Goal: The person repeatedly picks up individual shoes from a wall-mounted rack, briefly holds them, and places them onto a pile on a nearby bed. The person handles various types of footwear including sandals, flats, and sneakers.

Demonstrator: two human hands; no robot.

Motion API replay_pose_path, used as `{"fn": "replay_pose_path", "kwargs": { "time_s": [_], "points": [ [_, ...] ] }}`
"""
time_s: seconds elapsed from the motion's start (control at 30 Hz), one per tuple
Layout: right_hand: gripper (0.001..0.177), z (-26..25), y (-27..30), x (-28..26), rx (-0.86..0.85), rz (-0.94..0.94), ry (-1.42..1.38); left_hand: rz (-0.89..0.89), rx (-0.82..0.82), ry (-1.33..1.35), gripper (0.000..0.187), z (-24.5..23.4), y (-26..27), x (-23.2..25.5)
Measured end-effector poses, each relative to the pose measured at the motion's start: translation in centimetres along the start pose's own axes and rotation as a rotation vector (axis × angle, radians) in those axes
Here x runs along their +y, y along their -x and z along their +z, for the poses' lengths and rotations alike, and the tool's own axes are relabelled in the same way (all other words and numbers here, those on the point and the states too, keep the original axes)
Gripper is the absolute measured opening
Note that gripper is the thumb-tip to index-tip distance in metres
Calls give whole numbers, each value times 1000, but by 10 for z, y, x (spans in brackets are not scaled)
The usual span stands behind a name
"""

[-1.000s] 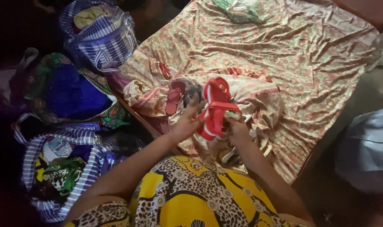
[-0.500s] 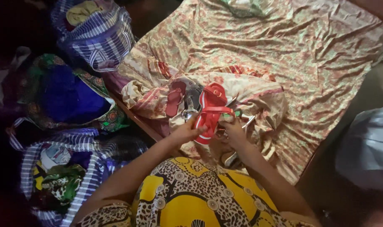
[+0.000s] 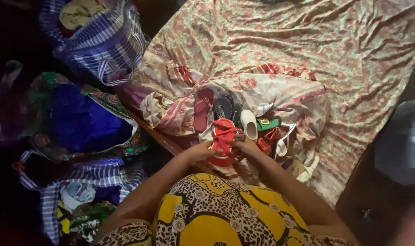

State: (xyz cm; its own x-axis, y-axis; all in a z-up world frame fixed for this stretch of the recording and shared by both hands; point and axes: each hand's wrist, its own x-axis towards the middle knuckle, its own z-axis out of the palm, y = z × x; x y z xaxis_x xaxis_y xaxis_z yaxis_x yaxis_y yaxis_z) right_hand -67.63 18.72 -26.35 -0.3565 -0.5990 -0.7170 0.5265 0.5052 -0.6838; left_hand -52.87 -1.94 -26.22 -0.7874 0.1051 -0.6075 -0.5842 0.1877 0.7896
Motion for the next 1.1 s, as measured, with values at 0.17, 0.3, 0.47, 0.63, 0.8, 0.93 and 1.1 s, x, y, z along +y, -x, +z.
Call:
{"fn": "replay_pose_path", "kwargs": {
  "time_s": [0.17,0.3,0.47,0.63,0.8,0.93,1.1],
  "points": [
    [15,14,-41,20,118,182,-270,-145,-161,591,71,-8,-24,-47],
    [39,12,-76,50,113,197,-374,-211,-197,713,65,-18,-45,-74],
    [49,12,-83,57,161,169,-267,-413,-56,714,62,-30,-60,-92],
    [75,-1,-101,64,202,61,-199,-151,96,436,77,-27,-93,-100],
    [52,-23,-108,77,278,65,-82,73,-12,458,55,-16,-109,-97],
    [49,-22,-98,83,271,211,-89,132,-207,689,69,-14,-106,-100],
    [48,-15,-88,75,146,213,-44,-185,45,690,66,-19,-97,-82]
  ]
}}
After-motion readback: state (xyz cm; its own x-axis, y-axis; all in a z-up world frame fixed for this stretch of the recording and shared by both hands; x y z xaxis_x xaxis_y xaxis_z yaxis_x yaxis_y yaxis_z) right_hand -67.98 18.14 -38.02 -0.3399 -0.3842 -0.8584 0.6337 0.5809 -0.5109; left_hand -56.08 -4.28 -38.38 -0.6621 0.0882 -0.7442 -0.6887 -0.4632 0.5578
